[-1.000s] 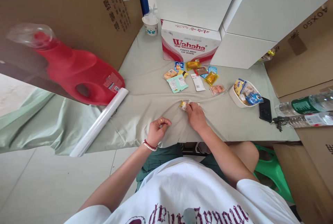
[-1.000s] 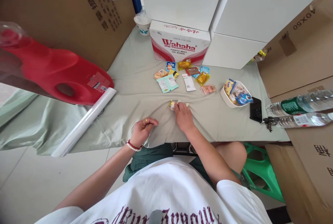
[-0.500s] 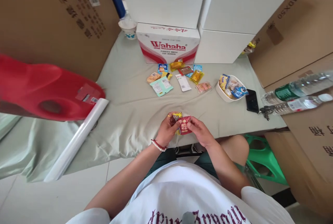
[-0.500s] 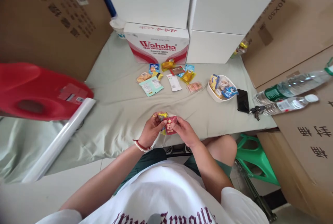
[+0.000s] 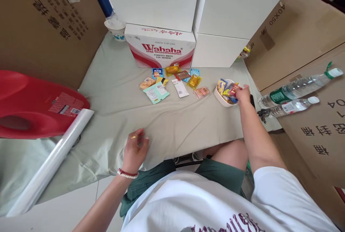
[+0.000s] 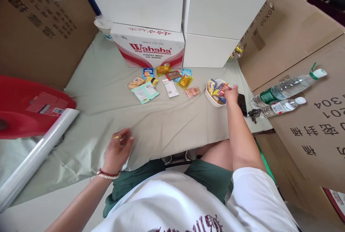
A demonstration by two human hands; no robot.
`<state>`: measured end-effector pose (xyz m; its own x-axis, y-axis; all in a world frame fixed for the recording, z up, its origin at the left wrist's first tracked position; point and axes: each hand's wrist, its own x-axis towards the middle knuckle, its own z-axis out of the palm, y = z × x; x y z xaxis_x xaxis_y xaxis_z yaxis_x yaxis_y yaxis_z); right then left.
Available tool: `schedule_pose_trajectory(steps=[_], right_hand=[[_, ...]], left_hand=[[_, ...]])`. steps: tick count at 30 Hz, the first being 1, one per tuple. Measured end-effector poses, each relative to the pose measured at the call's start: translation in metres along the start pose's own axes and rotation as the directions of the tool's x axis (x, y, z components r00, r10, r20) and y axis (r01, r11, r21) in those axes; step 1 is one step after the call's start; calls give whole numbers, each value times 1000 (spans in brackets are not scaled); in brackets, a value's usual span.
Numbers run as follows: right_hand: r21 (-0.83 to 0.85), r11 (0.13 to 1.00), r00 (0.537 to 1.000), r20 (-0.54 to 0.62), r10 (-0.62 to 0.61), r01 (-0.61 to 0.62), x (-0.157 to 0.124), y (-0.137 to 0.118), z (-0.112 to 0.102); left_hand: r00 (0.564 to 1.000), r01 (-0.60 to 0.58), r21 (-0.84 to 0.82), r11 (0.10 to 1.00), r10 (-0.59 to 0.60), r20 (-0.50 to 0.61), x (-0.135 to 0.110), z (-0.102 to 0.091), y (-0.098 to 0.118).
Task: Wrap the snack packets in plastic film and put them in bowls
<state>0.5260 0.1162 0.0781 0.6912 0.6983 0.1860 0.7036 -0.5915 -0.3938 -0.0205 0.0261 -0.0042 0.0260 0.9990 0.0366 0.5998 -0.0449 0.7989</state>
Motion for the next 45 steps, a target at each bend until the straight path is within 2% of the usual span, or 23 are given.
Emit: schedule_pose_trajectory(steps=[2,4,7,9,11,12,14,15,16,19,21,26,28,30,32,33,35,37,38,39,41,43,45], right_hand=[[-51,995,995,44,85,-83,2,-3,11],[-110,986,989,67,133,-125,-4,-7,13],[-237,965,992,26,126,-116,-15,-12,2],[-302,950,997,-39,71,-79,-23,-19,-8],[-319,943,992,-57,-116,92,-29,-29,-16],[-319,919,967,-26,-252,231,-31,-34,-17],[-307,809,863,103,-494,501,-31,-40,-14],[-295,765,820,177,-544,572,-29,-40,-11],[-289,757,810,231,-539,586,-26,-39,-6],[-293,859,897,281,-343,420,-14,-28,9],[-292,900,929,276,-246,325,-8,-21,17],[-282,896,925,264,-272,344,-13,-25,18],[-263,894,927,198,-319,363,-24,-33,10],[-224,885,911,42,-410,408,-44,-40,-1],[-153,863,858,-121,-500,481,-75,-43,-10],[-106,849,836,-149,-529,518,-94,-42,-12],[-16,830,824,-115,-555,557,-138,-35,-14],[69,825,827,-16,-562,562,-184,-21,-11],[104,832,835,19,-550,545,-204,-11,-9],[134,832,840,-14,-542,539,-222,0,-6],[166,848,864,-95,-495,504,-248,26,-1],[178,860,875,-169,-453,479,-260,48,2],[185,874,889,-185,-418,449,-265,59,2]], left_hand=[[996,-41,130,991,51,-72,-8,-12,-18],[982,-123,222,967,152,-116,-16,-16,-29],[939,-270,316,910,321,-121,-23,-12,-34],[910,-350,354,867,404,-88,-24,-8,-33],[887,-411,374,832,460,-48,-22,-5,-30],[877,-433,378,818,480,-33,-22,-4,-29],[860,-465,381,799,510,-21,-21,-4,-28],[855,-473,383,793,519,-20,-22,-5,-28],[851,-477,386,789,524,-21,-22,-5,-28],[849,-479,393,785,528,-19,-24,-5,-29],[854,-470,391,791,519,-23,-25,-3,-31],[882,-427,341,838,469,-49,-25,1,-27],[898,-412,263,872,438,-46,-27,-5,-22],[914,-372,217,903,397,-86,-28,-20,-20],[912,-290,262,921,348,-216,-28,-46,-23],[897,-223,311,924,320,-306,-26,-63,-27],[834,-21,408,913,241,-497,-21,-102,-41],[751,247,437,865,114,-650,-14,-142,-58],[720,361,437,824,51,-692,-10,-160,-66],[714,447,435,782,-18,-700,-7,-177,-72],[763,549,424,720,-226,-606,-3,-204,-81],[874,486,449,750,-398,-281,-4,-220,-86],[892,449,454,769,-416,-177,-6,-225,-89]])
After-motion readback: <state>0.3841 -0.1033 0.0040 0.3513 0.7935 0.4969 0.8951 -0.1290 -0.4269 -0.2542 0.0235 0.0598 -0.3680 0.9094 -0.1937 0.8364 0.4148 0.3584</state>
